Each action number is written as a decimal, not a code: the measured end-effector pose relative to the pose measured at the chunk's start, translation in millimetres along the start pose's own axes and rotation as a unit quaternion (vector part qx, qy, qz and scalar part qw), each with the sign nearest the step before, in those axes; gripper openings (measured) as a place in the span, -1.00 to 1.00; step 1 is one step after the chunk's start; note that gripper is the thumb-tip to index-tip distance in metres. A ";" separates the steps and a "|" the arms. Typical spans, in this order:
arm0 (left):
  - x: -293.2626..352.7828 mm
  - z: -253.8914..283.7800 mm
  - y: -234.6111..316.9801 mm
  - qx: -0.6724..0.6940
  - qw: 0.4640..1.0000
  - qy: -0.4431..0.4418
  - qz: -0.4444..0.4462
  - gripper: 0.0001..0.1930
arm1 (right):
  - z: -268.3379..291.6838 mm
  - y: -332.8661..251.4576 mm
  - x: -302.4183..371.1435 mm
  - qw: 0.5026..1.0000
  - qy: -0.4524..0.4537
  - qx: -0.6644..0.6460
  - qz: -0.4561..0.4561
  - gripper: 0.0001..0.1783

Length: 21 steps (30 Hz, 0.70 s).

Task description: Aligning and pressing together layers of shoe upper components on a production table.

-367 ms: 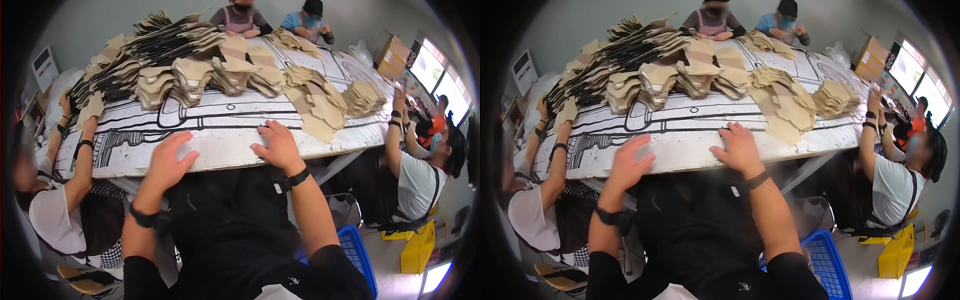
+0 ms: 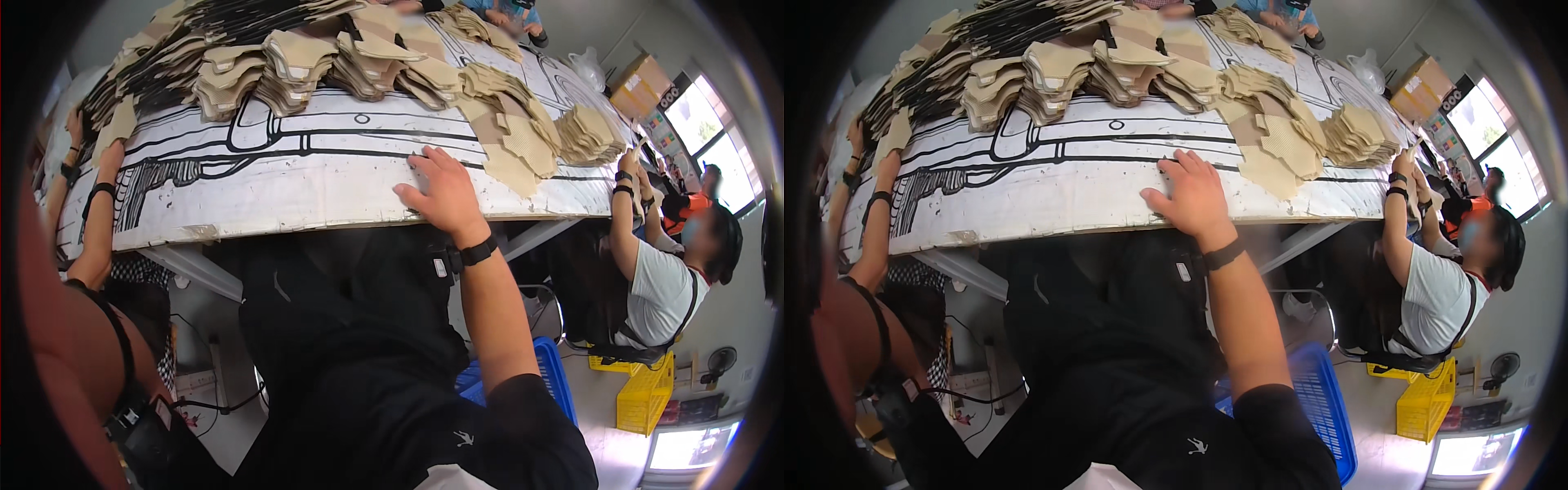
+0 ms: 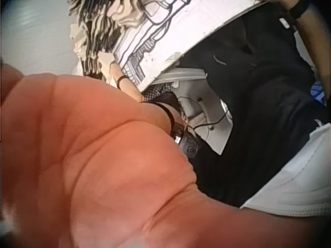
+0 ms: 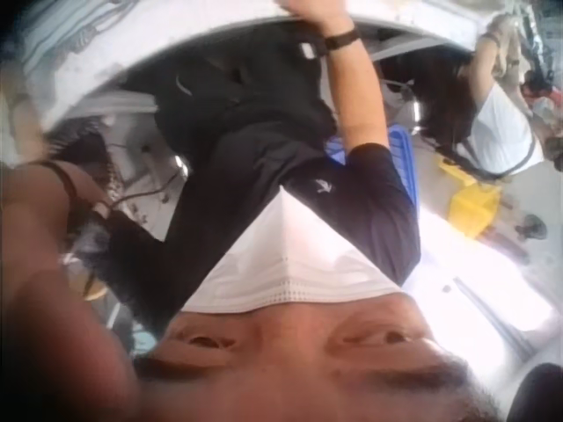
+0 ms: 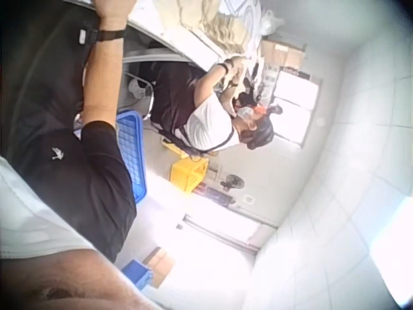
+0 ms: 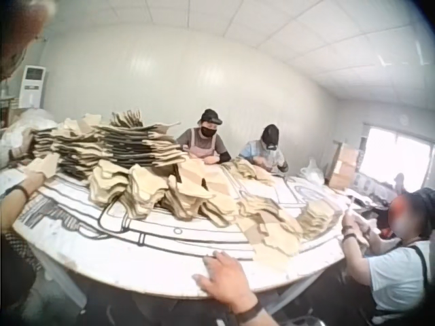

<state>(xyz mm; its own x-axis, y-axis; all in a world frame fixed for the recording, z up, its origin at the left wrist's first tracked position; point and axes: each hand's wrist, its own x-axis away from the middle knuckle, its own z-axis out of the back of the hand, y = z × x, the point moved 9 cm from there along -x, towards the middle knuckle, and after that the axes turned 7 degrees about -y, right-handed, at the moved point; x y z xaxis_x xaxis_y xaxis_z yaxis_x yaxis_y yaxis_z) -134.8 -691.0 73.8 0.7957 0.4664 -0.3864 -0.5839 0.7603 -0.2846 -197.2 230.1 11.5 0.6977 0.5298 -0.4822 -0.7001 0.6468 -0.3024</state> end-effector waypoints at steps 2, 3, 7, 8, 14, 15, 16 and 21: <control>-41.4 -79.5 99.5 0.061 0.997 -0.042 -0.033 -0.64 | 16.9 28.8 10.1 0.999 -0.029 0.030 -0.023 -0.31; -11.8 -111.6 32.8 0.037 0.994 -0.099 0.004 -0.60 | -10.3 9.2 10.6 0.999 -0.029 0.027 0.006 -0.31; -24.8 -148.2 98.9 0.058 0.987 -0.142 -0.035 -0.59 | 1.9 29.0 38.8 0.996 -0.051 0.060 -0.040 -0.28; -16.4 -144.9 91.5 0.052 0.987 -0.146 -0.037 -0.59 | 0.4 21.7 40.5 0.995 -0.054 0.069 -0.046 -0.29; 13.5 -143.5 110.7 0.067 0.981 -0.171 -0.067 -0.57 | 11.0 19.0 37.2 0.995 -0.056 0.076 -0.038 -0.32; 4.9 -130.9 111.0 0.063 0.982 -0.163 -0.073 -0.57 | 2.5 22.5 29.6 0.992 -0.074 0.089 -0.043 -0.31; 3.1 -134.3 123.2 0.071 0.981 -0.160 -0.080 -0.57 | 1.2 26.3 26.0 0.993 -0.065 0.085 -0.047 -0.30; -4.8 -136.9 103.8 0.003 0.985 -0.139 -0.105 -0.62 | 24.6 3.5 17.9 0.999 -0.028 0.043 -0.016 -0.38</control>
<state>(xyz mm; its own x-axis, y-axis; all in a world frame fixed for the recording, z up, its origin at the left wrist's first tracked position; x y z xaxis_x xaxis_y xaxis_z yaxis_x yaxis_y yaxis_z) -221.2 -676.2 -73.9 0.9125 0.4040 -0.0643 -0.4017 0.8554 -0.3270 -183.4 255.4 22.0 0.7288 0.5366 -0.4253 -0.6634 0.7073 -0.2443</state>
